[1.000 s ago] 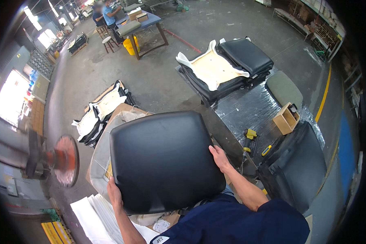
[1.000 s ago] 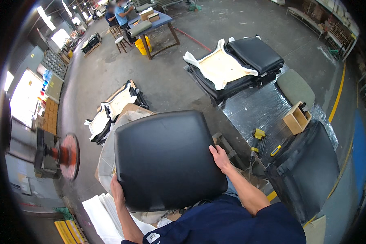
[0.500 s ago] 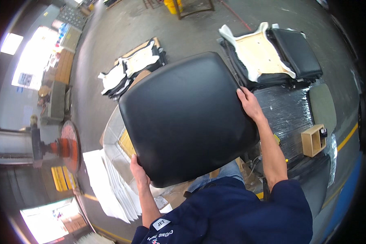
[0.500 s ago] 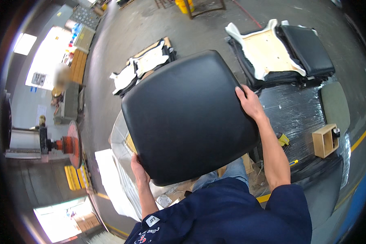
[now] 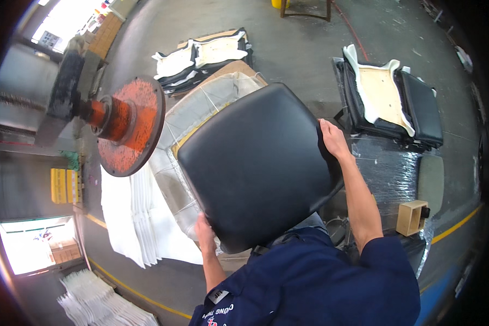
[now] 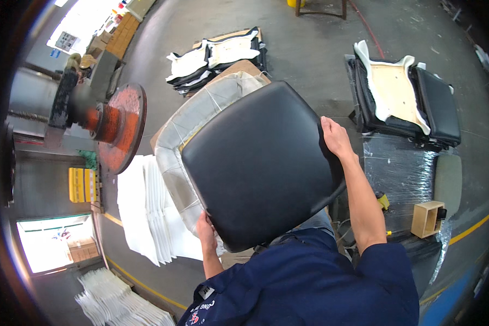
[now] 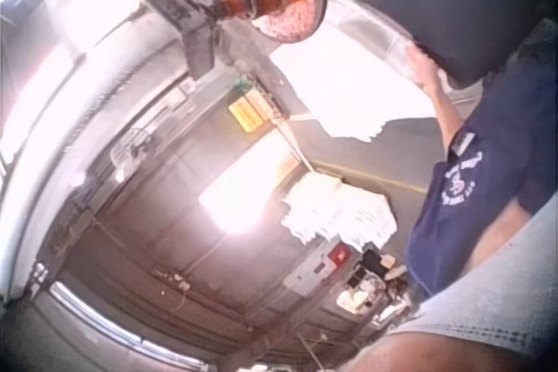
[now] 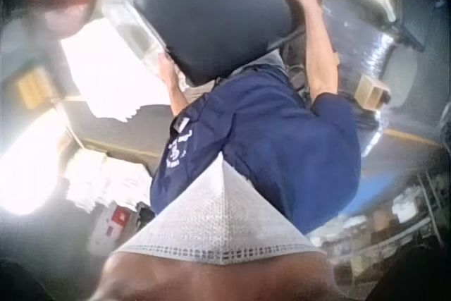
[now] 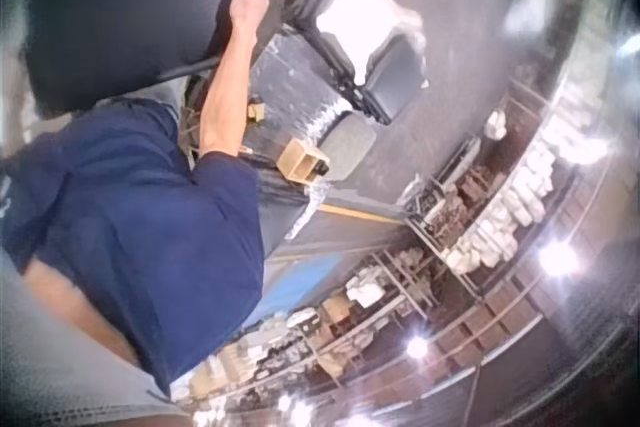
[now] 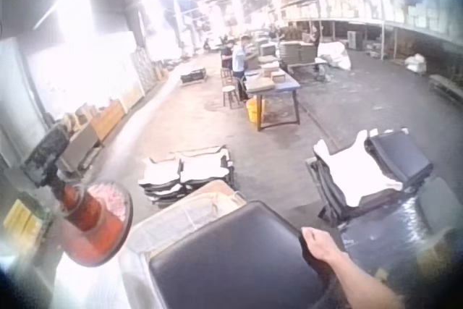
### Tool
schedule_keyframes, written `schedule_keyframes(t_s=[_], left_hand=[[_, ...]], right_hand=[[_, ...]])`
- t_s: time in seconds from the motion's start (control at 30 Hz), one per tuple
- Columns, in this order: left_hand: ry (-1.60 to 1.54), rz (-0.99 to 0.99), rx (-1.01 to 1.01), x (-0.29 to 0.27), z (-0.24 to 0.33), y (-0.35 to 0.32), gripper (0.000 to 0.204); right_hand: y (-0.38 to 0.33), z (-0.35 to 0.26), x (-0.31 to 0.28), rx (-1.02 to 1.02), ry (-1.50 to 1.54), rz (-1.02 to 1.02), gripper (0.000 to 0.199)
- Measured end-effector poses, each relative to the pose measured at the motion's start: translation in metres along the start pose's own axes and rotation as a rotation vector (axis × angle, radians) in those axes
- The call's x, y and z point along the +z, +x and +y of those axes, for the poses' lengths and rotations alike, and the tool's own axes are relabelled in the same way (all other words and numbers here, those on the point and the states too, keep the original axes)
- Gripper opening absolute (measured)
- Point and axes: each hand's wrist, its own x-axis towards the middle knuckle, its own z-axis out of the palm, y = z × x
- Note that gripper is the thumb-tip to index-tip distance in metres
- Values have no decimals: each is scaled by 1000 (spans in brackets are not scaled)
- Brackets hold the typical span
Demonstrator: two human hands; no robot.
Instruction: The person staples white fabric onto a chair seat base using a pneumatic staple gun, then flips the seat to inspect the black leather side. The person places the finished seat on a stack and picks up a new seat base to continue the process.
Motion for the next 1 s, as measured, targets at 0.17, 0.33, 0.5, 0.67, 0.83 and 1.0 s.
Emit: schedule_keyframes(t_s=[0.17, 0.33, 0.5, 0.67, 0.83, 1.0], left_hand=[[-15, 16, 155, 12, 60, 40, 33], [175, -7, 427, 15, 89, 114, 42], [293, -47, 544, 51, 94, 130, 49], [485, -124, 533, 56, 95, 136, 67], [513, -190, 471, 53, 102, 143, 71], [524, -204, 444, 57, 106, 138, 71]], right_hand=[[-49, 34, -12, -52, -50, 273, 46], [-138, 86, -11, 27, -88, 544, 45], [-244, 120, 36, 400, 267, 674, 50], [-281, 60, 86, 695, 924, 604, 58], [-270, 44, 94, 578, 1250, 573, 56], [-270, 75, 98, 623, 1152, 707, 54]])
